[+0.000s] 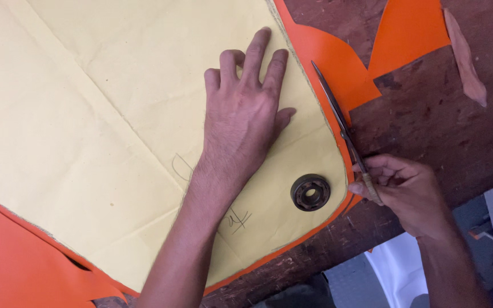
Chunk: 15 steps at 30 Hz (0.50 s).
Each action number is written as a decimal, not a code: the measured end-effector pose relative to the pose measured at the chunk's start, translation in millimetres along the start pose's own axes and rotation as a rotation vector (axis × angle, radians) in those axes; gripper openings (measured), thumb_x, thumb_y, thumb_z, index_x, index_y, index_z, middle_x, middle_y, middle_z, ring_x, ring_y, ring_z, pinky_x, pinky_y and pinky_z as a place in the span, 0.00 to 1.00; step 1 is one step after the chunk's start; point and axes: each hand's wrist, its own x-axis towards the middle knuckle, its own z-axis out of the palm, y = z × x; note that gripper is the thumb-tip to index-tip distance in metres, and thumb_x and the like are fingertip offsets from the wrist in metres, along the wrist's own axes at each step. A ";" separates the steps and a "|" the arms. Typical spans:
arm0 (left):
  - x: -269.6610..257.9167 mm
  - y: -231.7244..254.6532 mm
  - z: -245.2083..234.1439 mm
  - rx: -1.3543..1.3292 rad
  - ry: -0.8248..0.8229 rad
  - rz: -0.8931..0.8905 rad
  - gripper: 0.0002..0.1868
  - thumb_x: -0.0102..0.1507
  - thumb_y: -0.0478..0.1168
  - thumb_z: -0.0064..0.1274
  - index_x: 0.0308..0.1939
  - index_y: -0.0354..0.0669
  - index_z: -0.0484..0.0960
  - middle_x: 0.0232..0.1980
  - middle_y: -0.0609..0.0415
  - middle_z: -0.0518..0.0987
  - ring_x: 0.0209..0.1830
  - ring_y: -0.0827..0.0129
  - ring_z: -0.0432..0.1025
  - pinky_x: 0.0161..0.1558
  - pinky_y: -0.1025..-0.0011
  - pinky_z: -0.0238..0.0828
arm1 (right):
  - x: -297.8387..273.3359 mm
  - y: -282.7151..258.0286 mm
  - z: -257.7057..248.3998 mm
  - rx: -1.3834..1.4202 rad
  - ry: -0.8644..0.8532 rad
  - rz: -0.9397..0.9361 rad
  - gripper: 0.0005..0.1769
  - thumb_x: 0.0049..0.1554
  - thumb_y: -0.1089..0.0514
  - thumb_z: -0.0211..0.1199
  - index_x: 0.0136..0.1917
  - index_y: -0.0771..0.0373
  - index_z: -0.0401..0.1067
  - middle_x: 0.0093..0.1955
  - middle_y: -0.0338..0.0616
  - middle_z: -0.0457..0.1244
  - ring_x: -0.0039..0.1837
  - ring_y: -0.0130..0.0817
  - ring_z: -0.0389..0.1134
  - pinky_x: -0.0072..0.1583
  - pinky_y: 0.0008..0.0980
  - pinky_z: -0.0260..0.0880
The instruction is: The person cuts orange synthetic fabric using shears, following a yellow paper template secured with metal weights. They then mark the fabric with a white pen after removing the template.
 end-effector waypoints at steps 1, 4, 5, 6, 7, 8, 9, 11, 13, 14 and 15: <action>1.6 -0.4 -0.9 0.003 -0.002 -0.003 0.47 0.48 0.52 0.75 0.68 0.41 0.73 0.74 0.47 0.62 0.60 0.54 0.64 0.55 0.55 0.65 | 2.6 -2.0 0.5 -0.002 -0.007 -0.001 0.20 0.46 0.67 0.75 0.53 0.69 0.78 0.39 0.40 0.69 0.39 0.20 0.65 0.40 0.20 0.64; 4.2 0.3 -1.0 0.005 -0.009 -0.018 0.48 0.46 0.52 0.75 0.67 0.41 0.74 0.74 0.47 0.62 0.60 0.54 0.64 0.54 0.55 0.65 | 6.9 -6.0 0.8 -0.002 -0.027 -0.065 0.20 0.46 0.65 0.76 0.53 0.69 0.79 0.39 0.40 0.70 0.39 0.19 0.66 0.40 0.19 0.66; 4.3 0.5 -0.6 0.004 -0.010 -0.025 0.48 0.46 0.52 0.75 0.67 0.41 0.74 0.74 0.47 0.62 0.60 0.54 0.64 0.54 0.55 0.65 | 7.6 -6.7 0.6 -0.021 -0.013 -0.043 0.20 0.46 0.65 0.76 0.53 0.69 0.79 0.38 0.41 0.69 0.37 0.20 0.64 0.38 0.20 0.64; 3.6 0.4 -0.6 -0.005 -0.007 -0.028 0.48 0.46 0.52 0.75 0.67 0.41 0.74 0.75 0.47 0.62 0.60 0.54 0.64 0.54 0.55 0.65 | 7.9 -6.6 0.9 -0.038 -0.001 -0.019 0.19 0.46 0.65 0.76 0.53 0.69 0.79 0.37 0.43 0.69 0.35 0.21 0.63 0.35 0.21 0.62; 2.8 0.5 -0.6 -0.013 -0.003 -0.031 0.48 0.46 0.51 0.75 0.67 0.41 0.74 0.75 0.47 0.62 0.61 0.55 0.64 0.55 0.55 0.65 | 8.4 -6.5 0.7 -0.040 -0.006 -0.016 0.19 0.46 0.65 0.76 0.53 0.69 0.79 0.37 0.43 0.69 0.35 0.21 0.63 0.35 0.21 0.62; 2.5 0.5 -0.7 -0.012 -0.005 -0.034 0.48 0.46 0.51 0.75 0.67 0.41 0.74 0.75 0.47 0.62 0.61 0.55 0.64 0.55 0.55 0.65 | 9.0 -6.5 0.6 -0.020 -0.015 -0.023 0.19 0.46 0.66 0.76 0.53 0.68 0.79 0.37 0.42 0.69 0.36 0.20 0.64 0.35 0.20 0.62; 2.2 0.7 -1.1 -0.011 -0.006 -0.036 0.48 0.46 0.51 0.75 0.68 0.40 0.74 0.75 0.47 0.62 0.61 0.55 0.64 0.55 0.56 0.65 | 9.3 -6.6 0.2 0.001 -0.024 -0.029 0.20 0.46 0.66 0.75 0.53 0.68 0.78 0.37 0.41 0.69 0.36 0.18 0.64 0.36 0.19 0.62; 2.8 1.2 -1.4 -0.011 -0.004 -0.034 0.49 0.46 0.51 0.75 0.68 0.40 0.73 0.75 0.47 0.62 0.61 0.55 0.64 0.55 0.56 0.65 | 9.1 -6.7 0.3 -0.014 -0.018 -0.020 0.19 0.46 0.66 0.75 0.52 0.68 0.79 0.36 0.41 0.69 0.35 0.19 0.64 0.35 0.20 0.62; 3.3 1.6 -2.5 -0.015 -0.013 -0.042 0.48 0.47 0.52 0.75 0.68 0.40 0.73 0.76 0.48 0.62 0.61 0.55 0.64 0.55 0.56 0.66 | 8.6 -7.7 0.7 -0.029 -0.012 -0.012 0.19 0.46 0.67 0.75 0.52 0.68 0.79 0.35 0.41 0.69 0.34 0.20 0.63 0.34 0.20 0.61; 3.7 2.0 -2.7 -0.013 -0.013 -0.041 0.48 0.47 0.52 0.75 0.68 0.40 0.73 0.76 0.48 0.62 0.61 0.55 0.64 0.55 0.56 0.66 | 8.6 -7.9 0.7 -0.009 -0.024 -0.022 0.19 0.46 0.67 0.75 0.52 0.68 0.79 0.35 0.41 0.69 0.34 0.19 0.63 0.34 0.20 0.61; 4.1 2.5 -2.8 -0.004 -0.027 -0.045 0.49 0.46 0.52 0.75 0.68 0.40 0.73 0.75 0.48 0.61 0.60 0.55 0.64 0.55 0.56 0.65 | 8.7 -8.0 0.6 0.010 -0.036 -0.032 0.19 0.46 0.66 0.75 0.52 0.68 0.79 0.35 0.41 0.69 0.34 0.19 0.63 0.33 0.20 0.60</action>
